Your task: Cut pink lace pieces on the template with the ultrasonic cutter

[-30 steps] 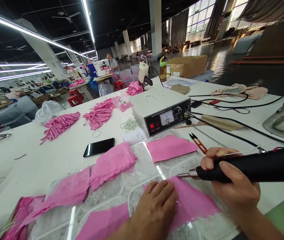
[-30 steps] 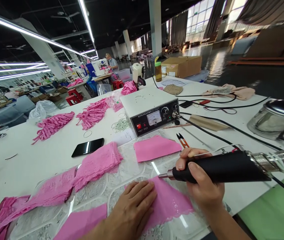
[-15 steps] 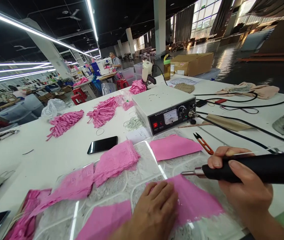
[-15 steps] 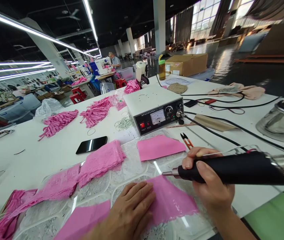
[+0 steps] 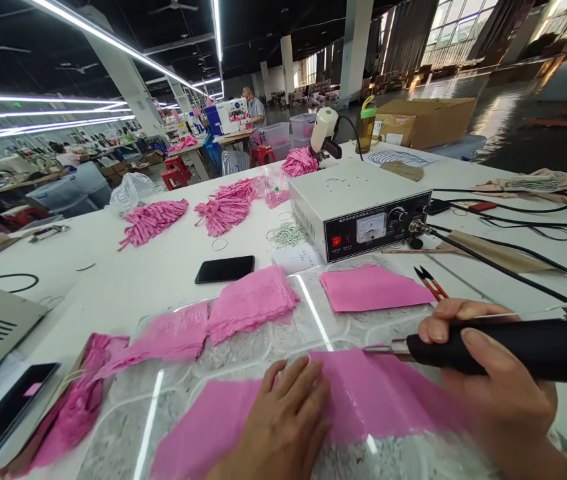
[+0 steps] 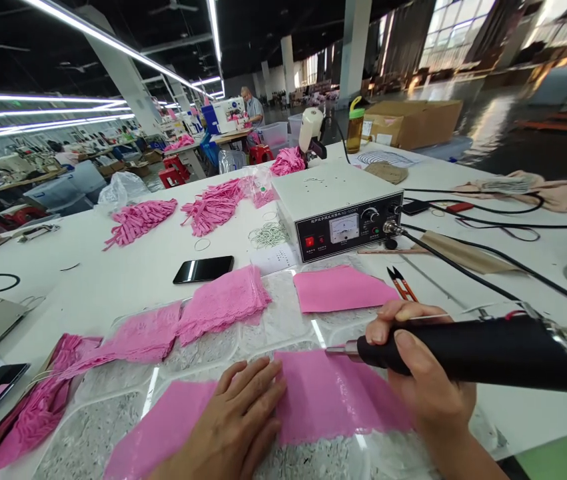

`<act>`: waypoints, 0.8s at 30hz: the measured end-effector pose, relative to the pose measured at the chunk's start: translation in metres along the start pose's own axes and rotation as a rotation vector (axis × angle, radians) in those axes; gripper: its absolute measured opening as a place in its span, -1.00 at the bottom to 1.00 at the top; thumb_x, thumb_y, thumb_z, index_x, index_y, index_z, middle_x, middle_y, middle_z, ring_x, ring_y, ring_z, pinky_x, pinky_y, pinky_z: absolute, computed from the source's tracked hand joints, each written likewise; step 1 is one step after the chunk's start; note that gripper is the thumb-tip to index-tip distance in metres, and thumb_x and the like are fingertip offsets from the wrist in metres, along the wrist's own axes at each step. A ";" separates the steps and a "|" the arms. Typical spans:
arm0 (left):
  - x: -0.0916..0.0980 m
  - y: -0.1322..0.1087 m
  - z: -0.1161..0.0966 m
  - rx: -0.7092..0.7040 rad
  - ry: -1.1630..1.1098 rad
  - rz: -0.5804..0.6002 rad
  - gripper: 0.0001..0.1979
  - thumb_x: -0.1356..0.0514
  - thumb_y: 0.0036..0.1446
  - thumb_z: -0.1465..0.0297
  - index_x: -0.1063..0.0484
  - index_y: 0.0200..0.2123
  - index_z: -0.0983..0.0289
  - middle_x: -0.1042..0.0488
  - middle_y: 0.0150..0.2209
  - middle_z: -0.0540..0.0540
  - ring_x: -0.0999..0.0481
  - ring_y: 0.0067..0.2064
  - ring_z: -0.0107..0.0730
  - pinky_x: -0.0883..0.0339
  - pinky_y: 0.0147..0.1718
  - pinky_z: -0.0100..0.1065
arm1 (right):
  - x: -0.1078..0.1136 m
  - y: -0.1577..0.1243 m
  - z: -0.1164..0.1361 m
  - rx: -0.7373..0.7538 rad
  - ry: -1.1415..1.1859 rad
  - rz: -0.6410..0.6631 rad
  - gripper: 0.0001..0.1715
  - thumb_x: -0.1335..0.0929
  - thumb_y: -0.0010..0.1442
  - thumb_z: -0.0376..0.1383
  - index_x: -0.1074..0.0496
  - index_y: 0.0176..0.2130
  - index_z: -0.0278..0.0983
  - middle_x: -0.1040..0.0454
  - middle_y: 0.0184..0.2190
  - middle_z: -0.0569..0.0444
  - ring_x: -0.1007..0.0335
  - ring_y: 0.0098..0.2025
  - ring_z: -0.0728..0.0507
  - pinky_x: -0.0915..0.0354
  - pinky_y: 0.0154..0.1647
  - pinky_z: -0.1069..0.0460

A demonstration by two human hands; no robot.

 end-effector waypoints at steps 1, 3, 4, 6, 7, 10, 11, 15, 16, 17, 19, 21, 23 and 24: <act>-0.001 0.000 0.001 0.010 -0.002 0.003 -0.69 -0.01 0.37 0.34 -0.41 0.06 0.33 -0.47 0.09 0.19 -0.46 0.12 -0.13 -0.38 0.01 -0.08 | -0.001 0.000 0.001 0.002 -0.003 0.000 -0.90 -0.39 0.05 -0.32 -0.44 -0.34 -0.12 -0.28 -0.34 0.09 -0.22 -0.46 -0.08 -0.35 -0.41 -0.04; -0.002 -0.001 0.002 0.027 -0.003 0.014 -0.68 -0.01 0.37 0.33 -0.41 0.06 0.31 -0.47 0.09 0.19 -0.45 0.12 -0.11 -0.36 0.03 -0.06 | -0.002 0.001 0.002 0.010 -0.014 0.001 -0.91 -0.39 0.05 -0.31 -0.44 -0.35 -0.12 -0.29 -0.35 0.08 -0.22 -0.46 -0.09 -0.35 -0.41 -0.05; -0.003 -0.001 0.003 0.034 -0.006 0.024 -0.68 -0.01 0.37 0.33 -0.41 0.06 0.31 -0.47 0.09 0.19 -0.44 0.13 -0.12 -0.35 0.04 -0.06 | -0.002 0.001 0.003 0.017 -0.022 0.003 -0.91 -0.40 0.04 -0.30 -0.45 -0.35 -0.12 -0.29 -0.35 0.08 -0.22 -0.46 -0.10 -0.35 -0.41 -0.06; -0.005 -0.001 0.003 0.047 -0.019 0.041 -0.69 -0.02 0.36 0.32 -0.41 0.06 0.29 -0.47 0.08 0.20 -0.43 0.14 -0.12 -0.34 0.06 -0.05 | -0.003 0.002 0.004 0.025 -0.041 0.007 -0.92 -0.41 0.04 -0.28 -0.45 -0.36 -0.11 -0.30 -0.36 0.07 -0.22 -0.45 -0.11 -0.35 -0.41 -0.08; -0.005 -0.001 0.004 0.052 -0.026 0.047 -0.69 -0.03 0.35 0.32 -0.41 0.06 0.29 -0.48 0.08 0.20 -0.42 0.14 -0.13 -0.33 0.07 -0.05 | -0.004 0.002 0.005 0.028 -0.050 0.009 -0.92 -0.41 0.04 -0.27 -0.45 -0.36 -0.10 -0.30 -0.37 0.07 -0.22 -0.46 -0.12 -0.34 -0.41 -0.09; -0.006 -0.001 0.003 0.057 -0.039 0.050 -0.69 -0.05 0.35 0.32 -0.40 0.07 0.28 -0.48 0.07 0.19 -0.42 0.14 -0.13 -0.32 0.07 -0.04 | -0.006 0.002 0.006 0.022 -0.061 0.008 -0.93 -0.41 0.03 -0.26 -0.45 -0.37 -0.09 -0.30 -0.39 0.09 -0.21 -0.46 -0.11 -0.34 -0.41 -0.09; -0.006 -0.001 0.003 0.056 -0.039 0.052 -0.69 -0.05 0.35 0.32 -0.40 0.07 0.28 -0.48 0.07 0.19 -0.42 0.14 -0.13 -0.32 0.07 -0.03 | -0.006 0.002 0.006 0.014 -0.054 0.002 -0.93 -0.41 0.02 -0.26 -0.45 -0.38 -0.10 -0.30 -0.38 0.09 -0.21 -0.46 -0.11 -0.34 -0.41 -0.09; -0.007 -0.001 0.002 0.048 -0.024 0.064 -0.68 -0.03 0.36 0.31 -0.39 0.07 0.28 -0.47 0.09 0.19 -0.42 0.14 -0.11 -0.31 0.07 -0.02 | -0.012 -0.001 0.003 -0.005 -0.013 0.012 -0.91 -0.41 0.02 -0.29 -0.44 -0.36 -0.13 -0.29 -0.35 0.10 -0.23 -0.47 -0.09 -0.36 -0.43 -0.08; -0.008 -0.001 0.002 0.047 -0.020 0.066 -0.68 -0.03 0.36 0.31 -0.39 0.08 0.28 -0.47 0.09 0.19 -0.42 0.14 -0.10 -0.31 0.07 -0.02 | -0.015 -0.001 0.002 -0.007 -0.010 0.037 -0.90 -0.41 0.03 -0.30 -0.44 -0.35 -0.14 -0.29 -0.36 0.10 -0.24 -0.47 -0.08 -0.37 -0.43 -0.07; -0.008 -0.001 0.002 0.044 -0.018 0.067 -0.68 -0.03 0.36 0.31 -0.39 0.08 0.28 -0.46 0.09 0.19 -0.42 0.14 -0.10 -0.31 0.07 -0.01 | -0.017 -0.002 0.000 -0.009 -0.009 0.061 -0.90 -0.41 0.05 -0.30 -0.43 -0.34 -0.14 -0.30 -0.35 0.10 -0.25 -0.47 -0.07 -0.38 -0.42 -0.06; -0.008 -0.002 0.002 0.039 -0.014 0.062 -0.68 -0.03 0.36 0.30 -0.38 0.08 0.28 -0.46 0.10 0.17 -0.42 0.14 -0.09 -0.31 0.06 0.00 | -0.021 -0.003 -0.004 -0.015 -0.008 0.098 -0.91 -0.41 0.07 -0.32 -0.43 -0.33 -0.16 -0.30 -0.35 0.10 -0.27 -0.46 -0.05 -0.40 -0.40 -0.04; -0.008 -0.003 0.003 0.039 -0.006 0.054 -0.68 -0.03 0.37 0.30 -0.38 0.08 0.27 -0.46 0.10 0.15 -0.42 0.15 -0.09 -0.30 0.07 -0.01 | -0.023 -0.004 -0.006 -0.008 0.000 0.102 -0.90 -0.41 0.08 -0.32 -0.43 -0.32 -0.17 -0.30 -0.34 0.10 -0.28 -0.46 -0.04 -0.41 -0.41 -0.03; -0.009 -0.004 0.004 0.042 0.008 0.046 -0.68 -0.01 0.37 0.29 -0.39 0.08 0.26 -0.46 0.10 0.14 -0.41 0.15 -0.12 -0.27 0.09 -0.03 | -0.023 -0.004 -0.007 0.000 0.006 0.100 -0.89 -0.42 0.08 -0.33 -0.42 -0.31 -0.18 -0.31 -0.34 0.10 -0.29 -0.47 -0.03 -0.40 -0.43 -0.02; -0.010 -0.004 0.004 0.041 0.018 0.042 -0.68 -0.01 0.38 0.29 -0.40 0.08 0.26 -0.47 0.10 0.14 -0.41 0.15 -0.13 -0.26 0.09 -0.04 | -0.024 -0.004 -0.007 0.001 0.005 0.097 -0.88 -0.42 0.08 -0.32 -0.42 -0.31 -0.18 -0.31 -0.34 0.10 -0.29 -0.46 -0.04 -0.40 -0.42 -0.02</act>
Point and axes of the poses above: each hand's wrist, its own y-axis towards the middle knuckle, its own x-axis out of the back of the hand, z = x × y, the point moved 6 cm from there along y, towards the middle knuckle
